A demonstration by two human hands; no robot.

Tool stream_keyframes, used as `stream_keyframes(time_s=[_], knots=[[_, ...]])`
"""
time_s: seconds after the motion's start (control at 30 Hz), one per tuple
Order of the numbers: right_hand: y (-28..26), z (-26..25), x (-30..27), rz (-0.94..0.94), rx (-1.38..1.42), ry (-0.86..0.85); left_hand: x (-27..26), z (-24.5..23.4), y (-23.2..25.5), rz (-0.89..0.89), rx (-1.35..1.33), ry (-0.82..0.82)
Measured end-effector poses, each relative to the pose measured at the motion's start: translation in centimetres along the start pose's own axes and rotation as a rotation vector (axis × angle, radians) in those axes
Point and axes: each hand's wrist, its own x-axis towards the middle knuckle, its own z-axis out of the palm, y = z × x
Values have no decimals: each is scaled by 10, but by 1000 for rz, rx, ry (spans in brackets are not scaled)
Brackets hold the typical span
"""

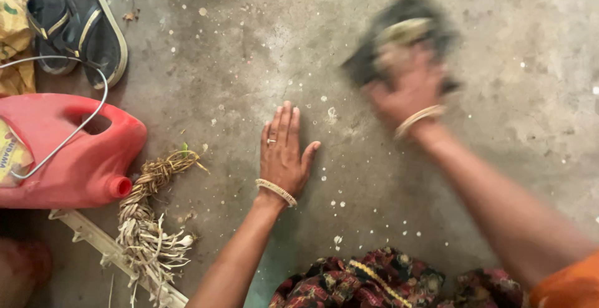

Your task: The person cleans a stone floor and marble stairs by hand using a cloth. They wipe different sections of the floor and individual steps, occasionally rinsing and wringing out the cloth in a metal bucket of water.

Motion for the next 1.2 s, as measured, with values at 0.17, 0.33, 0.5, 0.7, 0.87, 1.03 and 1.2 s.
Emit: stream_keyframes(time_s=[0.17, 0.33, 0.5, 0.7, 0.87, 1.03, 1.2], knots=[[-142, 16, -83, -308, 170, -228, 16, -26, 20, 43, -31, 195], [-142, 2, -96, -609, 181, -255, 37, -18, 49, 31, -50, 194], [-1, -9, -47, -231, 11, -9, 38, 7, 82, 165, -2, 113], [182, -86, -137, 257, -286, 241, 27, 40, 105, 333, 81, -94], [149, -119, -285, 818, -185, 195, 23, 43, 106, 396, 104, -184], [115, -90, -293, 860, -256, 201, 28, 34, 93, 378, 163, -271], [140, -70, -184, 718, -237, 248, 35, 28, 87, 266, 217, -361]])
